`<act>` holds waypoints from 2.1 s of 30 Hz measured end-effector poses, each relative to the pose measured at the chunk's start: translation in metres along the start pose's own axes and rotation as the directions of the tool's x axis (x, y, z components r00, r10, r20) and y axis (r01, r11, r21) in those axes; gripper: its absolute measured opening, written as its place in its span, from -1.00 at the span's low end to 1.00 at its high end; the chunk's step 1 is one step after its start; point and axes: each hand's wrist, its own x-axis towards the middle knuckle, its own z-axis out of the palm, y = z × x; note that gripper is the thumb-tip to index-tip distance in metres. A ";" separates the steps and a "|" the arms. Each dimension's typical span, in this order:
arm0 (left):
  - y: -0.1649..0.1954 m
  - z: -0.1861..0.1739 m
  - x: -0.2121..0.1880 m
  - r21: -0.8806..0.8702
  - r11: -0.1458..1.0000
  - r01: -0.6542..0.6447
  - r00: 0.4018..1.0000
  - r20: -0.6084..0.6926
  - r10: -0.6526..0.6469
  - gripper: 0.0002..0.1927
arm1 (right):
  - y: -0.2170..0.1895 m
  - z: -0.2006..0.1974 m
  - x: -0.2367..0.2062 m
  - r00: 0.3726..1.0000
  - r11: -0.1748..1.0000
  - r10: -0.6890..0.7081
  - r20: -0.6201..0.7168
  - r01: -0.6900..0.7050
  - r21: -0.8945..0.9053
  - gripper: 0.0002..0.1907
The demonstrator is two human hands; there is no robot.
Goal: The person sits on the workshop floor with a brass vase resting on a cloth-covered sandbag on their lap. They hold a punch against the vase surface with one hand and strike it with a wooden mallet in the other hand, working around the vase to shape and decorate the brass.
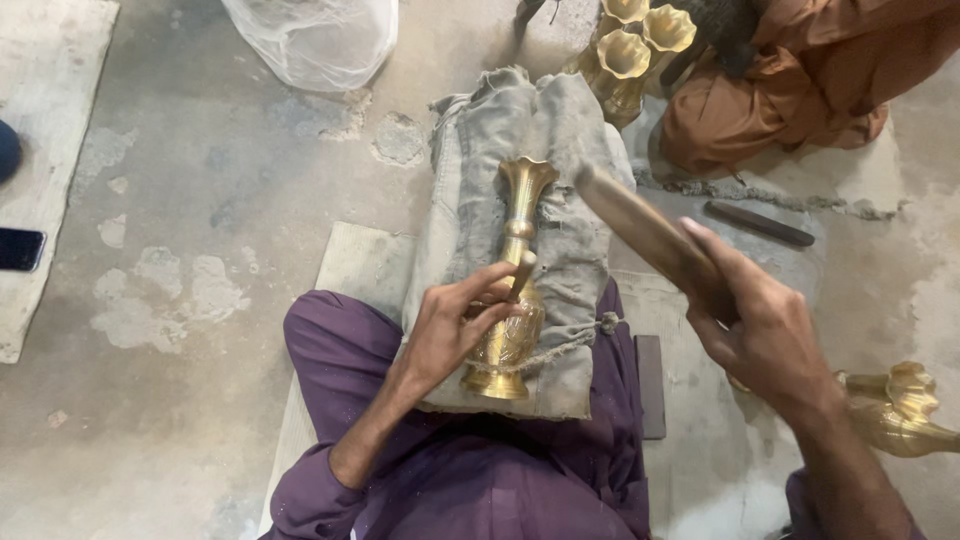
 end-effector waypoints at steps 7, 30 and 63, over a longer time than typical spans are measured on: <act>-0.001 0.010 -0.012 -0.091 0.993 0.080 0.987 -0.129 -0.092 -0.48 | -0.012 -0.012 0.034 0.981 0.968 0.012 0.192 0.037 -0.248 -0.28; -0.005 0.016 -0.017 -0.097 0.989 0.107 0.981 -0.152 -0.121 -0.46 | -0.020 -0.019 0.037 0.980 0.969 -0.008 0.198 0.057 -0.242 -0.21; -0.005 0.022 -0.015 -0.048 0.998 0.051 0.973 -0.222 -0.060 -0.52 | -0.038 -0.030 0.047 0.937 0.801 -0.004 0.349 0.212 -0.560 -0.36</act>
